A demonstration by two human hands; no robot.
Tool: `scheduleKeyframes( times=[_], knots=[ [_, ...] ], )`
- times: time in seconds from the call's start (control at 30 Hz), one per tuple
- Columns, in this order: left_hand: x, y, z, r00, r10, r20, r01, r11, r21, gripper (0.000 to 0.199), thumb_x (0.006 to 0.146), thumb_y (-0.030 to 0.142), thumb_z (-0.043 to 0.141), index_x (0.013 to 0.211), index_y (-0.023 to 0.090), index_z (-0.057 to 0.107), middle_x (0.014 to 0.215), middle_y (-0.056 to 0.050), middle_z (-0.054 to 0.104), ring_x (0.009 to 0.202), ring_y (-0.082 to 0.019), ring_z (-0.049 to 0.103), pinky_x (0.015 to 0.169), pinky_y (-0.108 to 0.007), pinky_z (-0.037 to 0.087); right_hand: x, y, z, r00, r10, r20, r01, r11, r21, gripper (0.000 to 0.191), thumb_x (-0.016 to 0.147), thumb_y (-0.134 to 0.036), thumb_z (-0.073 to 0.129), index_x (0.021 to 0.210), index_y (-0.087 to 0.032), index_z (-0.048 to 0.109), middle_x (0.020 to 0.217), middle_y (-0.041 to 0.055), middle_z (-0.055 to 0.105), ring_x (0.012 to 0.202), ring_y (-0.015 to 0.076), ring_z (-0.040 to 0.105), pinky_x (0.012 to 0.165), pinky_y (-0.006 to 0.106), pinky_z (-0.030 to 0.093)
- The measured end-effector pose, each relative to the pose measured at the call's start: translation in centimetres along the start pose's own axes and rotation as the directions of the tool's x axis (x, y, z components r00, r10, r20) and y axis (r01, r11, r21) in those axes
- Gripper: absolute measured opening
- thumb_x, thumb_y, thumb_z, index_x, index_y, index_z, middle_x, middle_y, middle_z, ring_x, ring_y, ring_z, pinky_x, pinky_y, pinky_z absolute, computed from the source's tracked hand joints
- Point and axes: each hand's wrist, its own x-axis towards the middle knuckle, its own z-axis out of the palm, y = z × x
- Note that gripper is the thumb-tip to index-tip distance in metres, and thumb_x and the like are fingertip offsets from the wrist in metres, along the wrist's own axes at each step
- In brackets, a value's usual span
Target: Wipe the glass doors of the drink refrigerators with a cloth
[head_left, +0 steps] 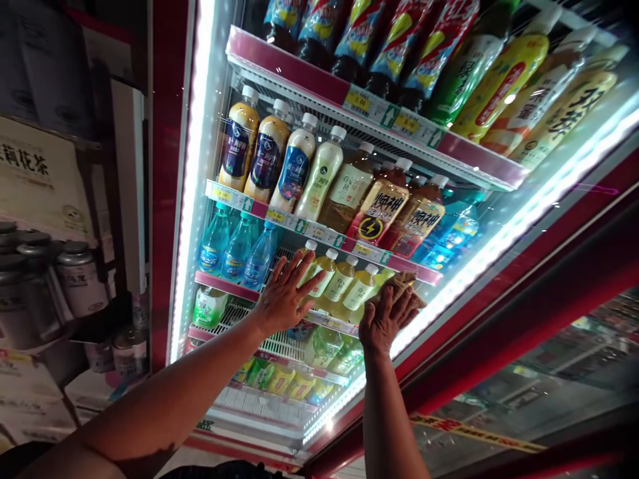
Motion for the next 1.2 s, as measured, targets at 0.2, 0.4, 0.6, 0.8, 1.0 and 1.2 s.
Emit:
scheduleKeyframes(
  times=[0.2,0.4,0.6,0.8,1.0,1.2],
  knots=[
    [-0.3,-1.5,-2.1,0.988,-0.123,-0.088,0.125,0.992,0.024,0.098,0.090,0.038,0.072,0.168,0.033,0.013,0.175,-0.011,-0.012,0.161,-0.045,0.003,0.127,-0.071,0.010,2.8,-1.9,0.3,0.985,0.152,-0.082,-0.149,0.988,0.048,0.069,0.102,-0.038,0.041,0.167,-0.025,0.021,0.175,0.0186,0.007,0.162,0.0401,0.001,0.118,0.080,0.012],
    [-1.0,-3.3,-0.9,0.975,-0.215,0.048,0.211,0.974,0.084,0.101,0.087,0.049,0.076,0.167,0.036,0.016,0.176,-0.013,-0.003,0.160,-0.048,-0.003,0.123,-0.075,-0.003,1.0,-5.2,0.6,0.997,0.042,0.060,-0.046,0.997,0.056,0.064,0.102,-0.039,0.041,0.164,-0.026,0.031,0.176,0.0161,0.008,0.162,0.0398,0.002,0.119,0.080,0.013],
    [-1.3,-3.9,-0.8,0.975,-0.190,0.113,0.186,0.981,0.052,0.107,0.079,0.057,0.081,0.166,0.036,0.022,0.175,-0.015,0.005,0.159,-0.050,0.001,0.121,-0.077,-0.004,2.0,-4.4,0.3,0.996,0.069,-0.053,-0.068,0.997,0.028,0.070,0.102,-0.039,0.048,0.166,-0.024,0.024,0.175,0.0192,0.012,0.162,0.0408,0.007,0.120,0.078,0.016],
    [-1.5,-4.2,-1.0,0.975,-0.159,0.156,0.155,0.987,0.035,0.109,0.078,0.057,0.081,0.166,0.034,0.022,0.175,-0.018,0.008,0.159,-0.051,0.004,0.120,-0.078,-0.002,3.0,-9.2,1.5,0.997,0.066,-0.045,-0.062,0.996,0.070,0.068,0.103,-0.037,0.042,0.167,-0.026,0.022,0.176,0.0169,0.007,0.162,0.0410,0.003,0.119,0.081,0.010],
    [-1.8,-4.6,-1.5,0.967,-0.128,0.222,0.129,0.992,0.009,0.107,0.079,0.061,0.079,0.166,0.034,0.023,0.175,-0.016,0.008,0.159,-0.049,0.005,0.122,-0.076,0.000,-0.3,-7.9,1.3,0.997,-0.072,0.038,0.072,0.997,0.000,0.068,0.099,-0.037,0.051,0.163,-0.026,0.031,0.173,0.0202,0.018,0.161,0.0431,0.013,0.117,0.081,0.017],
    [-1.8,-4.8,-2.1,0.963,-0.097,0.250,0.101,0.995,-0.003,0.110,0.079,0.065,0.076,0.167,0.031,0.019,0.175,-0.017,0.009,0.160,-0.048,0.007,0.122,-0.076,0.004,3.1,-10.0,1.5,0.995,0.087,-0.043,-0.085,0.995,0.042,0.072,0.101,-0.034,0.043,0.168,-0.026,0.017,0.175,0.0197,0.008,0.162,0.0413,0.003,0.116,0.083,0.016]
  ],
)
